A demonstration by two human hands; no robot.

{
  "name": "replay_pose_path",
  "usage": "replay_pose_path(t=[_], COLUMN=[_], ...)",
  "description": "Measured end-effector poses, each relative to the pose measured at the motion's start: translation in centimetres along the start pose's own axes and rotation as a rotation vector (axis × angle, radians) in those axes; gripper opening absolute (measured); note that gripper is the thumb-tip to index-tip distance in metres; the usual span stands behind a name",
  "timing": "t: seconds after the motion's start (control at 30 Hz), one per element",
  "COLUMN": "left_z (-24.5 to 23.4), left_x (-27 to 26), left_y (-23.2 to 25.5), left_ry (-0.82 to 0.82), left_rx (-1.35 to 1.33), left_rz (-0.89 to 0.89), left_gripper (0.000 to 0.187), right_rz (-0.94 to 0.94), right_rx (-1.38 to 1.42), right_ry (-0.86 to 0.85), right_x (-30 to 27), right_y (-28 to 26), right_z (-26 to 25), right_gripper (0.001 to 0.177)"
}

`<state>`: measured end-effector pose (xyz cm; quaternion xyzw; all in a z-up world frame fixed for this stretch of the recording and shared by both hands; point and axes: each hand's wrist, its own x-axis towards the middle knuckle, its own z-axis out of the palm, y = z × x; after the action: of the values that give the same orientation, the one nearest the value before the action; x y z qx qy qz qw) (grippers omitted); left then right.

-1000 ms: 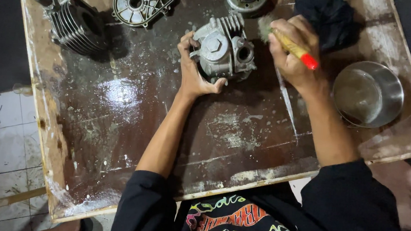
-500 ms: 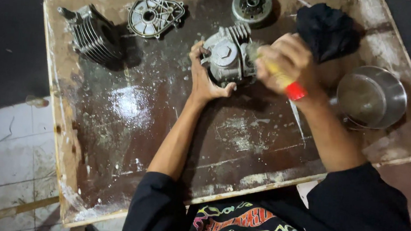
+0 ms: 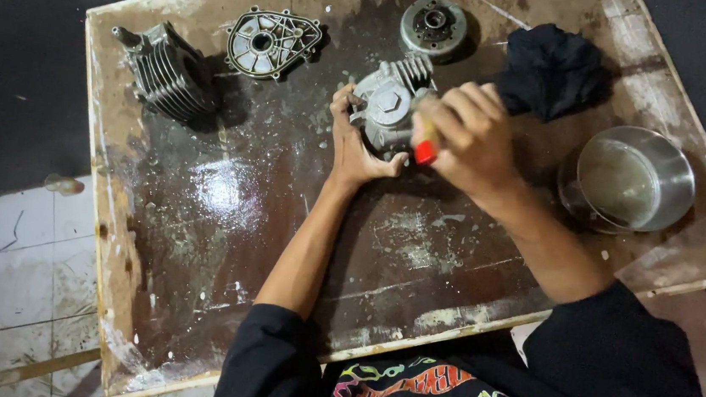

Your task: The person scrubs a metal engine cylinder head with a brush dipped in liquid, then uses a sanding block to rub the surface. The person rotates the part to clean different sides.

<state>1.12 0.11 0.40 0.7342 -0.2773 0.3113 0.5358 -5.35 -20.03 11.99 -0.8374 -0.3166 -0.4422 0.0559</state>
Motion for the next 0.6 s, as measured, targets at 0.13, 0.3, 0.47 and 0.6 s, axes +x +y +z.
replay_pose_path(t=[0.13,0.3,0.47,0.6], left_z=[-0.2,-0.3,-0.2,-0.1], left_x=[0.2,-0.1,-0.1,-0.2], left_y=[0.9,0.6,0.7,0.3], left_ry=[0.012,0.005,-0.02,0.045], left_rx=[-0.071,-0.048,-0.061,0.021], left_rz=[-0.025,0.011,-0.105,0.015], left_gripper=[0.126,0.129,0.123,0.117], right_rz=[0.019,0.024,-0.06,0.187], right_rx=[0.134,0.135,0.19,-0.005], right_ry=[-0.097,-0.228,-0.175,-0.119], right_x=[5.3,4.0,2.1,2.3], right_y=[-2.3,-2.7,-2.2,-1.0], right_z=[-4.4,-3.0,-1.8,-2.7], right_gripper=[0.03,0.022,0.03,0.023])
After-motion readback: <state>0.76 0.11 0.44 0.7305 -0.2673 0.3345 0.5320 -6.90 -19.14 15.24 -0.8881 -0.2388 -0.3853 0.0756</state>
